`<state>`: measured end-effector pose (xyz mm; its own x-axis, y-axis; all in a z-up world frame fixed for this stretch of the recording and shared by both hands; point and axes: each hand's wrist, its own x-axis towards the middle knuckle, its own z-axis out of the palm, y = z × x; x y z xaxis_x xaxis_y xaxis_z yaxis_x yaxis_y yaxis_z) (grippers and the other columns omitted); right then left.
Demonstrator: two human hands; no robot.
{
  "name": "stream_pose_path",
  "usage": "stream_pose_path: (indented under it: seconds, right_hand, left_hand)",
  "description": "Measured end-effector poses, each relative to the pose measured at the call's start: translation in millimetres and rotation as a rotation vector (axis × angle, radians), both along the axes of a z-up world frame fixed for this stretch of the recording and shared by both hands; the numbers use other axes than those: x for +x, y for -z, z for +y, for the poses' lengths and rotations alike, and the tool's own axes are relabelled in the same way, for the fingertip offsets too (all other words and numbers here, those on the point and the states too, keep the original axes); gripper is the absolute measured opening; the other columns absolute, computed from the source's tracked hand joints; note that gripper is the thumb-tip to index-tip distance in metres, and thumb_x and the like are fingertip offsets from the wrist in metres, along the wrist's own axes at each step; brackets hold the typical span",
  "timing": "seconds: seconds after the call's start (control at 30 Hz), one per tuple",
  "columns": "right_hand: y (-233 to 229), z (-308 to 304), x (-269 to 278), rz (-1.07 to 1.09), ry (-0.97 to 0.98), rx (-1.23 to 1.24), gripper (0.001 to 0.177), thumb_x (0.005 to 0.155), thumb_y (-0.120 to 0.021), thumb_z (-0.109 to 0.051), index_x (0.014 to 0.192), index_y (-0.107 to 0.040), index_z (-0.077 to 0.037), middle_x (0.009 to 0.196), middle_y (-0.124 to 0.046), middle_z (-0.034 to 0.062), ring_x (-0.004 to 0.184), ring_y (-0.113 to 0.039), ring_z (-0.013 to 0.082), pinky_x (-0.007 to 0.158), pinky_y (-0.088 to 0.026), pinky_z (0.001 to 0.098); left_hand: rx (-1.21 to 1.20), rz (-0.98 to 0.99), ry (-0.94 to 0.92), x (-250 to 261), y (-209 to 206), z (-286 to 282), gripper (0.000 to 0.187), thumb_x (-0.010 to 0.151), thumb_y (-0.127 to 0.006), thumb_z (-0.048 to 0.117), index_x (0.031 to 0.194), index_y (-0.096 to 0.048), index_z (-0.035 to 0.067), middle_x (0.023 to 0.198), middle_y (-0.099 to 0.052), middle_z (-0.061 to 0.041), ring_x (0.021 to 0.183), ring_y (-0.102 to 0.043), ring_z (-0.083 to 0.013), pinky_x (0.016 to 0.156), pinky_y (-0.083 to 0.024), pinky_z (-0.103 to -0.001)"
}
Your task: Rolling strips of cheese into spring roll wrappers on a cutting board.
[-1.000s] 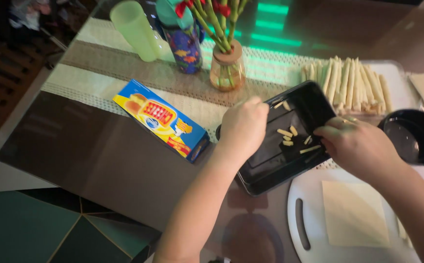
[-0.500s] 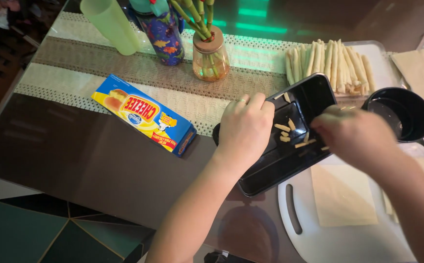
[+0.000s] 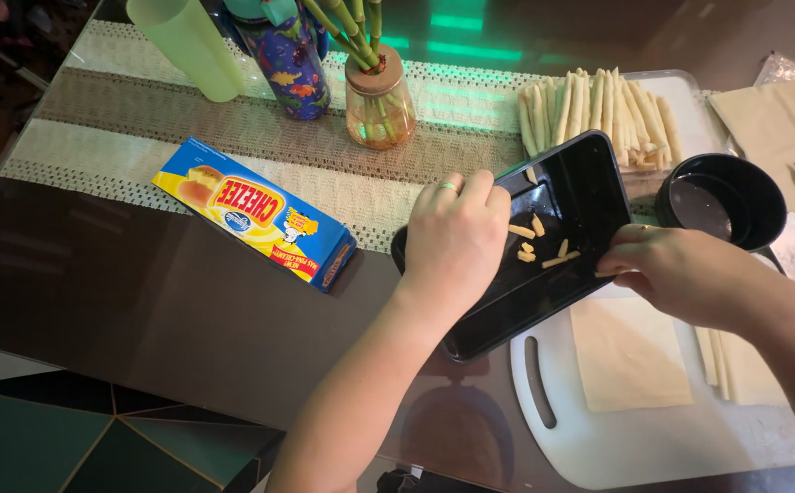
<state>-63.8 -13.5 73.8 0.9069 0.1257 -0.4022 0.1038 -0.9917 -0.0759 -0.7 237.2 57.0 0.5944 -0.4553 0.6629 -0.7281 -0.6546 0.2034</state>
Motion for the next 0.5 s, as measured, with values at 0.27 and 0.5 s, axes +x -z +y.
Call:
stream_pose_path:
  seconds: [0.27,0.5]
  right_hand:
    - [19.0,-21.6,-59.6,0.01,0.163,0.076,0.024,0.088,-0.074,-0.03,0.111,-0.077,-0.024,0.103,-0.076,-0.0059,0.085,-0.074,0.018,0.079,-0.062,0.0331]
    - [0.5,0.8,-59.9,-0.162,0.205,0.188,0.034,0.081,-0.082,-0.038,0.111,-0.077,-0.024,0.083,-0.073,0.0006,0.072,-0.073,0.0191,0.07,-0.059,0.0346]
  left_hand:
    - [0.025,-0.008,-0.014,5.4,7.9,1.0,0.003,0.083,-0.063,0.006,0.081,-0.063,0.007,0.096,-0.064,-0.01,0.092,-0.065,-0.0304,0.08,-0.053,-0.043]
    - [0.055,0.034,-0.025,3.9,4.1,0.1,0.003,0.085,-0.063,0.004,0.083,-0.064,0.006,0.098,-0.066,-0.01,0.092,-0.066,-0.0311,0.08,-0.052,-0.044]
